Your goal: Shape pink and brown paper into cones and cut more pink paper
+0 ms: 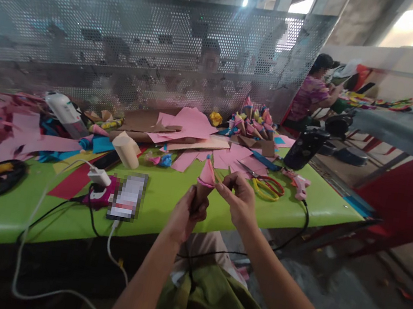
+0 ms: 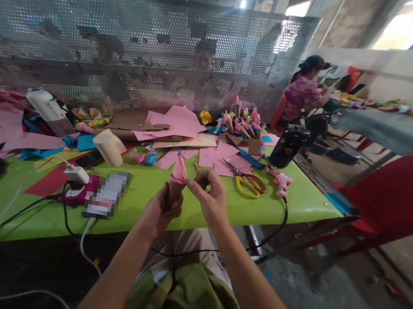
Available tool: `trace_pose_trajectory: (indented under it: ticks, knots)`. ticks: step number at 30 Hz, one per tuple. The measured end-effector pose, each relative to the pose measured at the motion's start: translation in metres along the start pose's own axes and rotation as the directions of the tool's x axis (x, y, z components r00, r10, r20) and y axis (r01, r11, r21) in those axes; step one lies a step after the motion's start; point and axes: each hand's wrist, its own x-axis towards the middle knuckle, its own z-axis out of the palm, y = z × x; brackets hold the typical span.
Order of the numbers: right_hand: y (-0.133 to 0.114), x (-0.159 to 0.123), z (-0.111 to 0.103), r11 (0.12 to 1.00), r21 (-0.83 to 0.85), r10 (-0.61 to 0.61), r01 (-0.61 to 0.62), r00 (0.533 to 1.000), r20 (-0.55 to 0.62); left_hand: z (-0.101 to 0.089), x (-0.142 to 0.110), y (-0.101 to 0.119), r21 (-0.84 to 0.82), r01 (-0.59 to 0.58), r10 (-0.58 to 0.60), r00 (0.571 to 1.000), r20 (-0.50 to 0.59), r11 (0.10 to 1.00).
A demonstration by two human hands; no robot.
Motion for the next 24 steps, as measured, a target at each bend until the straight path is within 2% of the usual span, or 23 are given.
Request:
trace_pose_trajectory:
  ticks: [6, 13, 24]
  knots:
    - [-0.006, 0.001, 0.002, 0.997, -0.072, -0.009, 0.009, 1.0, -0.004, 0.003, -0.005, -0.001, -0.005, -0.079, 0.078, 0.996, -0.037, 0.997]
    - [-0.008, 0.003, 0.003, 0.992, -0.116, -0.056, 0.054, 0.998, -0.01, -0.005, 0.0, -0.008, 0.146, -0.15, 0.163, 0.983, -0.084, 0.978]
    - [-0.008, 0.003, 0.001, 0.979, -0.183, -0.097, 0.094, 0.995, -0.008, -0.01, 0.003, -0.01, 0.296, -0.207, 0.246, 0.964, -0.102, 0.933]
